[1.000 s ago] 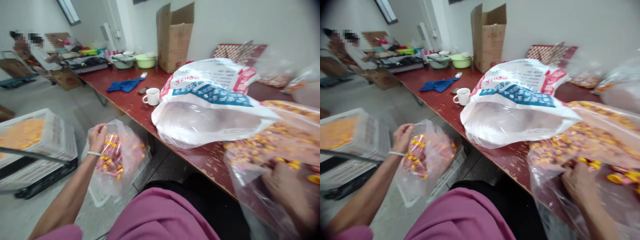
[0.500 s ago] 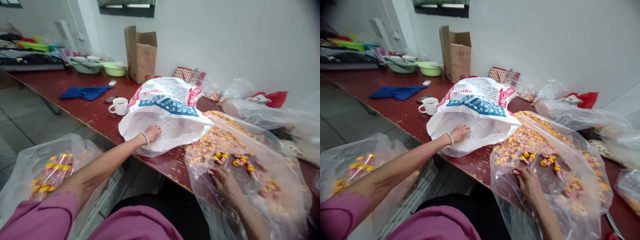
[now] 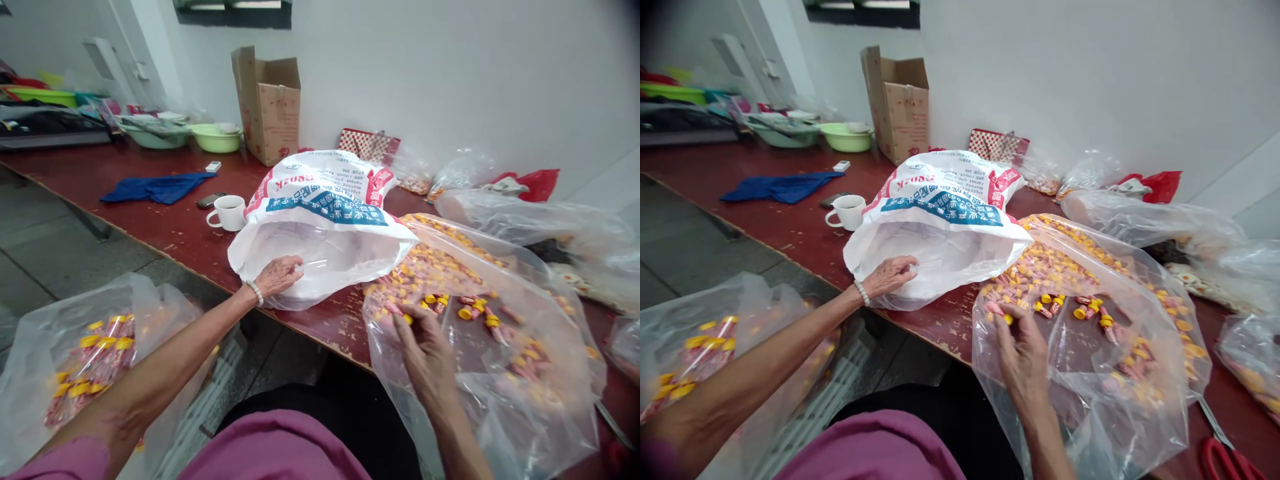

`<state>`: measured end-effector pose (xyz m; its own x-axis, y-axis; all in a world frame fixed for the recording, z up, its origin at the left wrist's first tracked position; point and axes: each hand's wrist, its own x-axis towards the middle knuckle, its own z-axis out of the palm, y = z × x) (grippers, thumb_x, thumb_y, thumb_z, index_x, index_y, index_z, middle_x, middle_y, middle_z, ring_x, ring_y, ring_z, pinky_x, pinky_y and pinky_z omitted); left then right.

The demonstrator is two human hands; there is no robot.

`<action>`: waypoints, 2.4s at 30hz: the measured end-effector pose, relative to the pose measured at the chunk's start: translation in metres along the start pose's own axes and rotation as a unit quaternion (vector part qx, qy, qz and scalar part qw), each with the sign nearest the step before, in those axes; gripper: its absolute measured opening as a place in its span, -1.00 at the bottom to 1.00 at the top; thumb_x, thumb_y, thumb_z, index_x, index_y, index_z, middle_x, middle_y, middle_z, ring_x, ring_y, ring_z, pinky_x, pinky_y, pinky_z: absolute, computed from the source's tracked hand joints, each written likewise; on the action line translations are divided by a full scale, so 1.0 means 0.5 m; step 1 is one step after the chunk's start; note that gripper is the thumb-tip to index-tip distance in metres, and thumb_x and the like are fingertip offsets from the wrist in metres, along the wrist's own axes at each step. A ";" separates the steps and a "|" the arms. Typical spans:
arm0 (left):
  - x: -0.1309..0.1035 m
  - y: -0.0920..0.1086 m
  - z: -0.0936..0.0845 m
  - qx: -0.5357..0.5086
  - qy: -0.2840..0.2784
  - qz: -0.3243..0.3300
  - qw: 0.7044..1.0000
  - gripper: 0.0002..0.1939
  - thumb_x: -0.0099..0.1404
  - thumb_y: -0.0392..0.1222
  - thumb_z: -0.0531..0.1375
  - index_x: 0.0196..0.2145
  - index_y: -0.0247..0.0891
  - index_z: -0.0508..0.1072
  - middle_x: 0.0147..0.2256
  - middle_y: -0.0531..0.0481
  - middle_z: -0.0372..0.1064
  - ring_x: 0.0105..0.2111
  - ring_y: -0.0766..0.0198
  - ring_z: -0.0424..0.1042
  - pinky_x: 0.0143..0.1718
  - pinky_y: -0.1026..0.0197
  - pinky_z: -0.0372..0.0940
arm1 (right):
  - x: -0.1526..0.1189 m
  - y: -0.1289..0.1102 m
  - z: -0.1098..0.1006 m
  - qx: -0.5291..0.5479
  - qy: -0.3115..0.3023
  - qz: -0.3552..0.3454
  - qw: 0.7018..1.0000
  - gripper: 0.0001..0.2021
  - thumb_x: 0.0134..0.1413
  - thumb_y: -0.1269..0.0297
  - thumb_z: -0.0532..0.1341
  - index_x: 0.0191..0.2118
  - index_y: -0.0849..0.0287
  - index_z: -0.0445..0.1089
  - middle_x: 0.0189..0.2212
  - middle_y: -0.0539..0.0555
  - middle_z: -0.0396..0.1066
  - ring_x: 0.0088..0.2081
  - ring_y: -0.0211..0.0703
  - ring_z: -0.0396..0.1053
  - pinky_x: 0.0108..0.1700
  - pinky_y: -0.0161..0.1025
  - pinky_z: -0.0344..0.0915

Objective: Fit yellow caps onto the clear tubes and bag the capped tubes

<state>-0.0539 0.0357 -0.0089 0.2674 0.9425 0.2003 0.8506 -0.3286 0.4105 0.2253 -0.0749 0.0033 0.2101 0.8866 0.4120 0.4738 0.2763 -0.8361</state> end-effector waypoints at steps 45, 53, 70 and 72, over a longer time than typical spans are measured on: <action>-0.203 0.226 0.015 -0.752 -0.194 -0.124 0.618 -0.76 0.22 -0.15 0.21 -0.18 -0.29 0.34 -0.34 -0.06 0.38 -0.51 0.34 0.42 -0.49 0.31 0.26 | -0.047 -0.068 0.058 0.096 -0.075 0.024 0.992 -0.82 0.11 0.16 0.20 -0.23 0.13 0.37 -0.40 0.01 0.44 -0.40 -0.23 0.39 -0.31 -0.26 0.33; -0.202 0.236 0.039 -0.767 -0.261 -0.133 0.571 -0.79 0.21 -0.12 0.19 -0.32 -0.34 0.35 -0.56 0.06 0.22 -0.65 0.39 0.25 -0.60 0.31 0.23 | -0.063 -0.083 0.062 -0.052 -0.158 -0.183 0.969 -0.69 -0.08 0.19 0.31 -0.18 0.13 0.33 -0.20 0.11 0.40 -0.15 -0.05 0.34 -0.13 -0.10 0.31; 0.004 0.079 -0.032 -0.672 0.081 -0.239 0.696 -0.86 0.03 -0.14 0.11 -0.54 -0.27 0.27 -0.73 0.17 -0.01 -0.75 0.43 -0.02 -0.76 0.38 -0.13 | 0.100 0.169 -0.178 -0.217 0.122 0.110 0.962 -0.69 0.06 0.18 0.04 -0.21 0.28 0.38 -0.32 0.20 0.45 -0.30 -0.06 0.39 -0.23 -0.12 0.31; 0.033 0.062 -0.009 -0.607 0.096 -0.181 0.768 -0.82 0.02 -0.12 0.16 -0.48 -0.29 0.32 -0.68 0.17 0.05 -0.70 0.44 0.03 -0.71 0.39 -0.07 | 0.116 0.203 -0.185 -0.250 0.084 0.110 0.958 -0.76 -0.02 0.26 0.08 -0.31 0.24 0.42 -0.37 0.16 0.46 -0.31 -0.05 0.38 -0.19 -0.10 0.29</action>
<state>-0.0251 0.0407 0.0112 -0.0583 0.9974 -0.0420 -0.2276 0.0277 0.9734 0.3648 -0.0298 -0.0242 0.4673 0.8187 0.3336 0.7441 -0.1605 -0.6485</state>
